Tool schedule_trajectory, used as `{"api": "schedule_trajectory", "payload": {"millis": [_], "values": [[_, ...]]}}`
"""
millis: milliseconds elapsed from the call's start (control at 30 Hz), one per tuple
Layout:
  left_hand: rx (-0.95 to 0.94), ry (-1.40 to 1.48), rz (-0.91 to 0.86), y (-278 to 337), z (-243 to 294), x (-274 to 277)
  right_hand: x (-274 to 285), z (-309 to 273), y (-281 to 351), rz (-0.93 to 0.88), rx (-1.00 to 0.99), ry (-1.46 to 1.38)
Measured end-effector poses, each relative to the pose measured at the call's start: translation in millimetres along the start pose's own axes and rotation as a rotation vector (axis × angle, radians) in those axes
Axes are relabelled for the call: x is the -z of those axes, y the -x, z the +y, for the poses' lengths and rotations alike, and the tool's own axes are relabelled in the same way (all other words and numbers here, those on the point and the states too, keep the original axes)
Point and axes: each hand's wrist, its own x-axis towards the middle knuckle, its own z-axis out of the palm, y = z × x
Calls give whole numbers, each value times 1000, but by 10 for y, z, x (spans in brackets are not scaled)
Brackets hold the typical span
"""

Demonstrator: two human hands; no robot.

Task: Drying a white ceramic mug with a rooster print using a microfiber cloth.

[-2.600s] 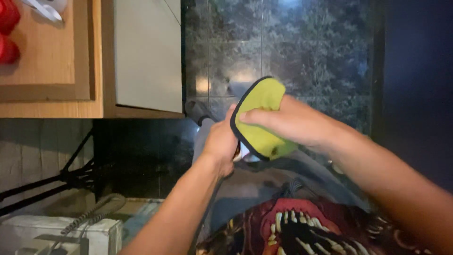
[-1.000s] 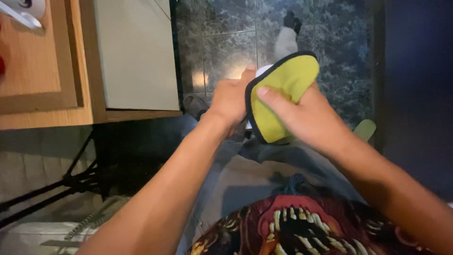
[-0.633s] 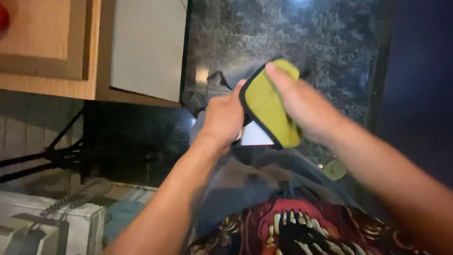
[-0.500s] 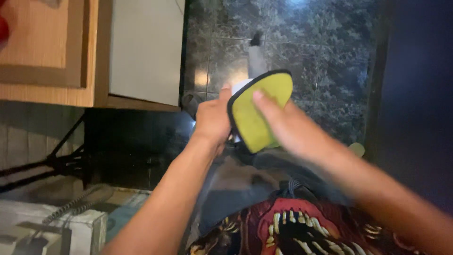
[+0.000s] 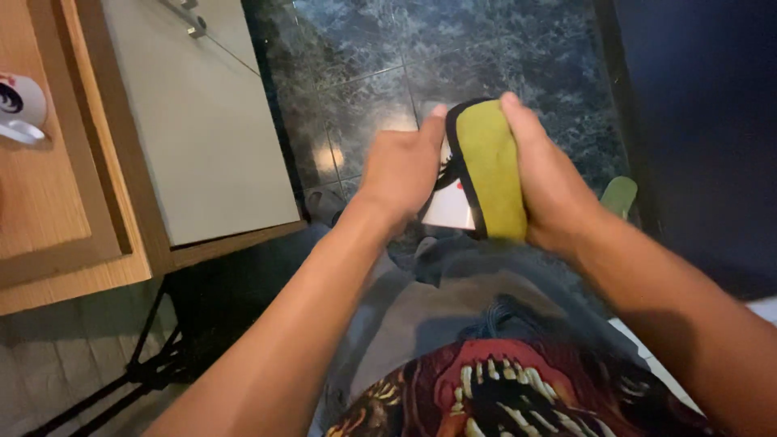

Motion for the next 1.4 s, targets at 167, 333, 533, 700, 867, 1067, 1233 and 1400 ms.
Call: {"api": "schedule_trajectory", "payload": {"millis": [167, 333, 533, 700, 867, 1067, 1233, 1400], "values": [[84, 263, 25, -45, -233, -94, -42, 46, 151, -39, 238, 290], [123, 696, 73, 168, -468, 92, -419, -86, 93, -204, 578, 852], [218, 611, 187, 331, -713, 571, -1034, -20, 54, -252, -86, 420], [270, 597, 257, 251, -1026, 1108, -1302, 490, 86, -444, 287, 503], [242, 784, 59, 179, -1115, 1415, -1585, 498, 114, -302, 825, 899], [-1, 503, 25, 114, -1102, 1450, -1851, 142, 88, -177, 29, 371], [54, 355, 134, 279, -1094, 1536, -1853, 411, 299, -171, 117, 374], [148, 812, -20, 494, -1163, 1620, -1942, 514, 606, -249, 874, 1285]]}}
